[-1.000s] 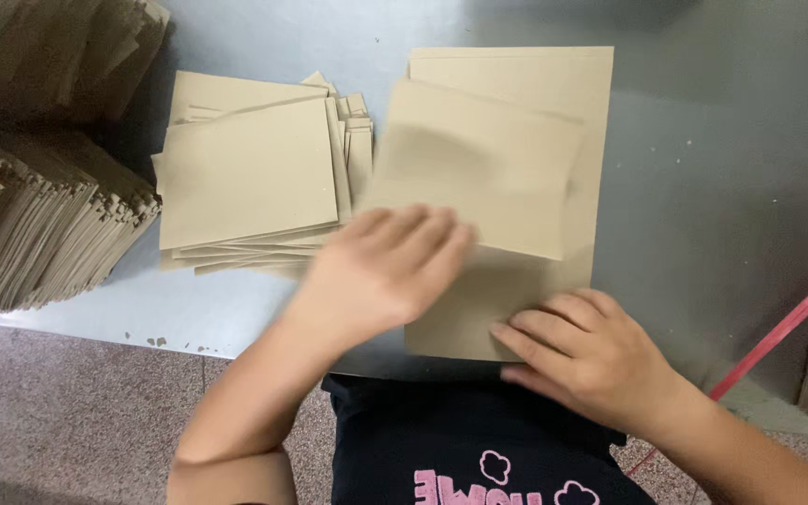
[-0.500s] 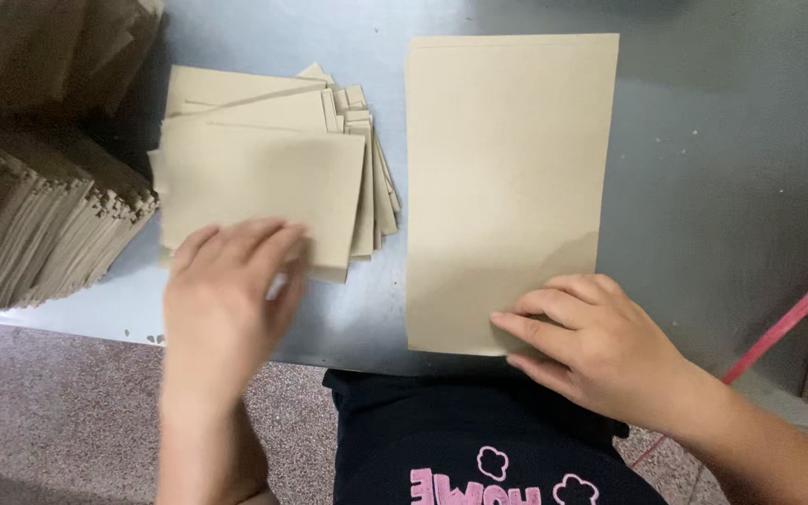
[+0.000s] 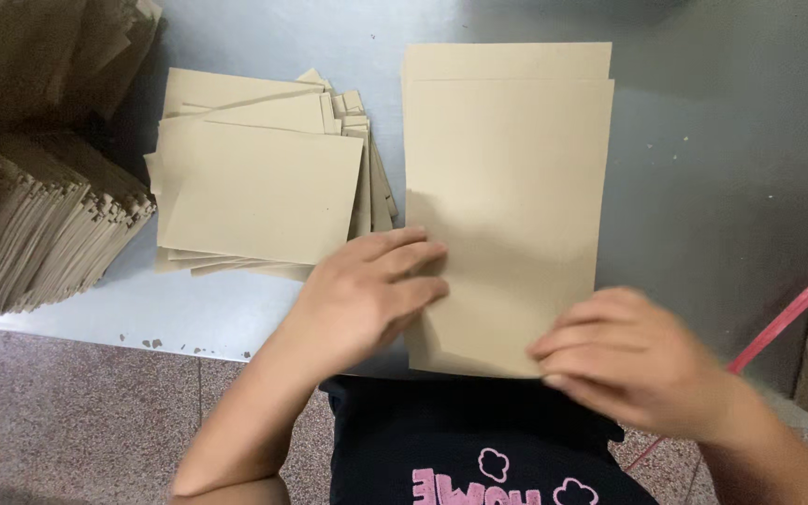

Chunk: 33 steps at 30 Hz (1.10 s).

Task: The person folds large kraft paper sheets in half at a metal worktable, aligns the edges, and presses the crease flat by hand. Each folded sheet is placed onto a growing stack of finished folded sheets beside the work area, and the person repeats the folding cycle with new sheets.

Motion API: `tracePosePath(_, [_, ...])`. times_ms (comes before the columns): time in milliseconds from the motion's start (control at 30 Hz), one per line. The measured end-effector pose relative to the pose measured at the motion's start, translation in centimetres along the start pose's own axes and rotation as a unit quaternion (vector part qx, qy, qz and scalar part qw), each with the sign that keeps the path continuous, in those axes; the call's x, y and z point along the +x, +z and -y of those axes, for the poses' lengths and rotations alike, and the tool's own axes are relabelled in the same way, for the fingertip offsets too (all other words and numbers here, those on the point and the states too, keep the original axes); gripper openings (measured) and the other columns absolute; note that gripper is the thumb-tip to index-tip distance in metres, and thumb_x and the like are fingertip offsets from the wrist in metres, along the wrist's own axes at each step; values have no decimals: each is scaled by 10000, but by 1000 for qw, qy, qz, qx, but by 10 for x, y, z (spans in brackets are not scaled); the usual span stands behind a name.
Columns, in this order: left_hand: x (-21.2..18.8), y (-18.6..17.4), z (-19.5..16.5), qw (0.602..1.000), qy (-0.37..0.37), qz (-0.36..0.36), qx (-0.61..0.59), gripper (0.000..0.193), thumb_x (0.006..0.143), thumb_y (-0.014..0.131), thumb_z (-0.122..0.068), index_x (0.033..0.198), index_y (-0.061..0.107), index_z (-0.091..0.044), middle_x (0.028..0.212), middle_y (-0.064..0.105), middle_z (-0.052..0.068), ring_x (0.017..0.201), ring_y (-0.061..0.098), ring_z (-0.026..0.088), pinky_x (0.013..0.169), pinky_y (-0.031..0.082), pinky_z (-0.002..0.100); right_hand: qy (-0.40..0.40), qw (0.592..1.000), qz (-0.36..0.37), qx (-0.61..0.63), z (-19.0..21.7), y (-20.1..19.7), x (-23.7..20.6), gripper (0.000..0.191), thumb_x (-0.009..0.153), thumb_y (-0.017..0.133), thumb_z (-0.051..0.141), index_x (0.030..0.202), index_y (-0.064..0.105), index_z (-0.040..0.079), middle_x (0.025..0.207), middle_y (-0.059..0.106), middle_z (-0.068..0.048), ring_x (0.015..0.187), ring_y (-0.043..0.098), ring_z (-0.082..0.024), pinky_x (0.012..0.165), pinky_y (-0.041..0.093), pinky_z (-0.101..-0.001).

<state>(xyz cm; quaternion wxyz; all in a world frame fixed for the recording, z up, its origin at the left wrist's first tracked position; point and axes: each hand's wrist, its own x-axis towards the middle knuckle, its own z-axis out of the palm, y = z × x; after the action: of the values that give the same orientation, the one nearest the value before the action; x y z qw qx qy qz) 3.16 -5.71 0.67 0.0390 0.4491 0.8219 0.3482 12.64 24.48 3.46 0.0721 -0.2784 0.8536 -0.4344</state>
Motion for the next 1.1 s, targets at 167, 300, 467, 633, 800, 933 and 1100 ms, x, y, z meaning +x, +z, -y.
tracePosePath(167, [8,10,3,991,-108,-70,-24,216,900,762,-145,1105,701,-172,929,745,51,860,715,255,747,564,379,167,979,-83,-79,-25,-11,-1,502,774,811,307,1187,675,57,1078,723,-104,1022,680,-241,908,507,-378])
tracePosePath(300, [27,22,0,980,-132,-130,74,343,962,767,-174,1294,687,-154,707,666,75,611,636,267,558,492,405,304,928,-193,-94,-48,11,2,566,915,804,214,1385,538,41,1019,715,-114,944,694,-209,911,533,-331])
tracePosePath(467, [48,28,9,965,-227,-112,62,537,960,741,-182,1465,591,-75,734,656,81,605,628,280,552,494,415,301,906,-288,-67,-59,29,12,828,1004,772,160,1669,309,-12,874,704,-62,843,695,-117,927,549,-284])
tracePosePath(633, [56,32,9,963,-214,-141,83,175,1007,726,-203,1179,721,-170,864,690,48,727,676,261,622,532,384,274,905,-283,-162,-54,21,26,702,985,817,179,1569,466,13,893,663,-47,873,642,-157,854,526,-330])
tracePosePath(800, [51,27,2,964,-236,-42,113,576,809,820,-486,1259,728,-139,918,680,84,823,676,263,628,534,396,72,868,-200,-448,-37,23,38,379,862,863,235,1190,717,113,1140,676,-88,1086,597,-279,934,442,-439])
tracePosePath(933, [51,28,-3,950,-202,-67,228,717,754,785,-599,1316,696,-163,1363,591,192,1136,584,367,800,528,454,10,927,-92,-364,-29,36,36,373,893,811,376,1175,775,135,1149,675,-6,1080,586,-237,943,412,-433])
tracePosePath(1100, [40,10,10,934,-181,-22,306,752,752,750,-620,1358,677,-181,1476,530,197,1290,527,406,927,498,493,75,910,-79,-401,-31,17,2,393,894,780,398,1190,774,139,1155,674,-24,1093,598,-244,962,418,-450])
